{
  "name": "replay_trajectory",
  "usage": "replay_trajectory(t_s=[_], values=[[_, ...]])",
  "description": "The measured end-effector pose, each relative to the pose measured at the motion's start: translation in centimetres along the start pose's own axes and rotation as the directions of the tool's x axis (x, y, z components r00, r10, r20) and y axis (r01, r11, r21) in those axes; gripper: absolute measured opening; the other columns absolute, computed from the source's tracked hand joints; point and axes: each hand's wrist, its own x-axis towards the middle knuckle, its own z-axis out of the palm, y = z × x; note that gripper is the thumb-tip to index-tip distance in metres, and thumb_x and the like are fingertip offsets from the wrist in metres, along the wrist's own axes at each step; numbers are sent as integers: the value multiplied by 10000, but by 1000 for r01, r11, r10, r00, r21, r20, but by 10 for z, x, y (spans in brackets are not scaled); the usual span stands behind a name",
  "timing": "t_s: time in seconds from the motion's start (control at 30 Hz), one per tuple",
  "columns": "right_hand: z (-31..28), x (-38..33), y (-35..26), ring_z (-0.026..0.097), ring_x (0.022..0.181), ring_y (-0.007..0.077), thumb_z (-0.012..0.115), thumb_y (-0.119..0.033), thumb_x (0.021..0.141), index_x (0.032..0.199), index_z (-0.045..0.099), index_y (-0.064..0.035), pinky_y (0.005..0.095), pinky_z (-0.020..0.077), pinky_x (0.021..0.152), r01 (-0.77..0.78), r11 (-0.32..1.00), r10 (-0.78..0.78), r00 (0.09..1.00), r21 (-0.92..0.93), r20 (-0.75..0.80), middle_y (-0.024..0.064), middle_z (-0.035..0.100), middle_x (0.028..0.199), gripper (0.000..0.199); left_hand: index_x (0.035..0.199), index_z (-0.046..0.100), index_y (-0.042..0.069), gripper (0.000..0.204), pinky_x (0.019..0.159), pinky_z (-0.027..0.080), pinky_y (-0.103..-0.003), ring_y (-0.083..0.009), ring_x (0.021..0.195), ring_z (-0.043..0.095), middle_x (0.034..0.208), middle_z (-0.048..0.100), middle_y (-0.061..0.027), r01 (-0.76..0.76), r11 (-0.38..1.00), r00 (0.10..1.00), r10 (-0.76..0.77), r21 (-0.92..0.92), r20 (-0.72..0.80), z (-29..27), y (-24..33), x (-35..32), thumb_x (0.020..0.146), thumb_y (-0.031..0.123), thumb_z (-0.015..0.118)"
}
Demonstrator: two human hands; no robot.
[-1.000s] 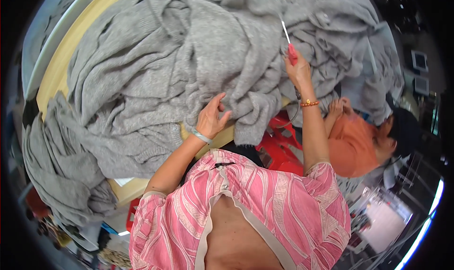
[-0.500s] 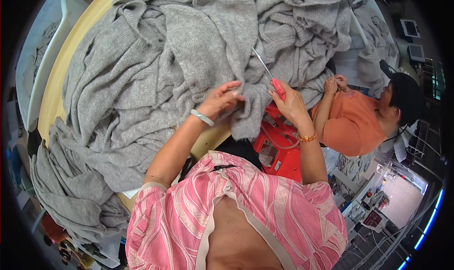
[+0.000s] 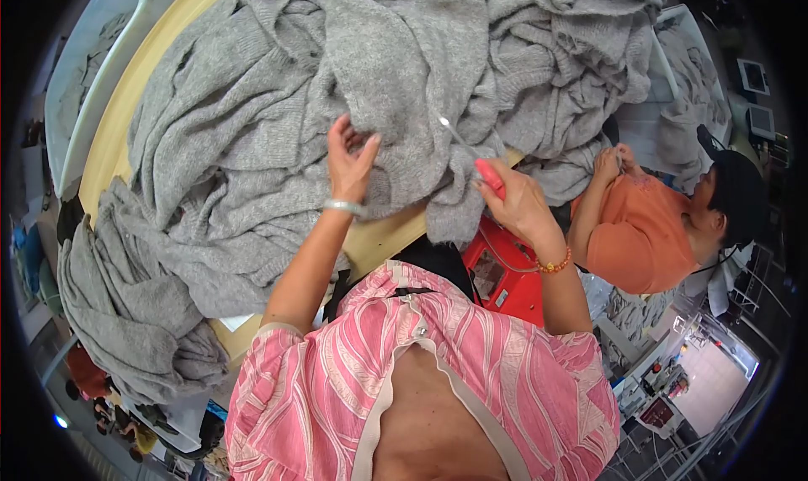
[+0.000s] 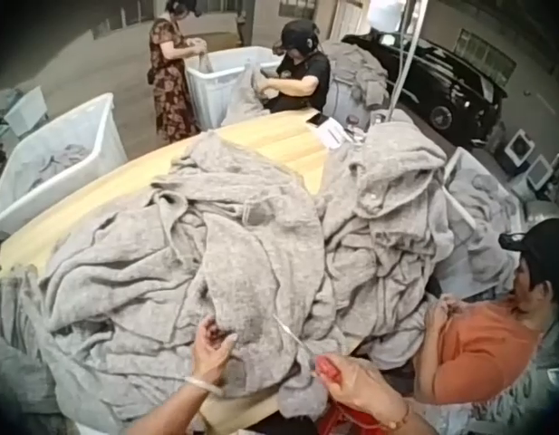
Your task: Trimming loose threads from grey garments using scissors.
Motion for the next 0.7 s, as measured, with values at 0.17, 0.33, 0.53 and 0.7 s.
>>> replay_trajectory(t_s=[0.17, 0.33, 0.53, 0.7], values=[[-2, 8, -39, 615, 747, 405, 616, -276, 844, 1073, 566, -94, 477, 478, 657, 148, 976, -111, 968, -160, 225, 207, 627, 760, 297, 881, 642, -46, 304, 680, 465, -285, -117, 740, 572, 788, 661, -75, 44, 997, 996, -49, 64, 68, 1, -25, 67, 851, 256, 651], [4, -7, -32, 623, 746, 402, 607, -287, 836, 1065, 575, -86, 477, 494, 666, 218, 954, -116, 902, -207, 416, 216, 625, 725, 306, 984, 632, -42, 301, 698, 467, -281, -120, 775, 572, 857, 667, -66, 25, 999, 1000, -24, -41, 11, 6, -35, 32, 868, 235, 637], [1, 6, -35, 618, 755, 394, 629, -223, 835, 1075, 565, -79, 458, 484, 664, 156, 987, -145, 970, -44, 196, 207, 636, 809, 287, 1031, 621, -19, 262, 704, 438, -234, -73, 766, 514, 889, 609, -3, 256, 965, 936, -263, 61, 235, -15, -26, 27, 906, 211, 604], [-3, 34, -45, 618, 743, 395, 622, -227, 840, 1073, 557, -81, 465, 484, 658, 212, 977, -209, 976, -38, 66, 206, 634, 787, 282, 983, 624, -1, 192, 695, 427, -228, -61, 734, 504, 852, 604, 18, -20, 952, 998, 2, -305, -58, 3, 4, 103, 893, 169, 625]])
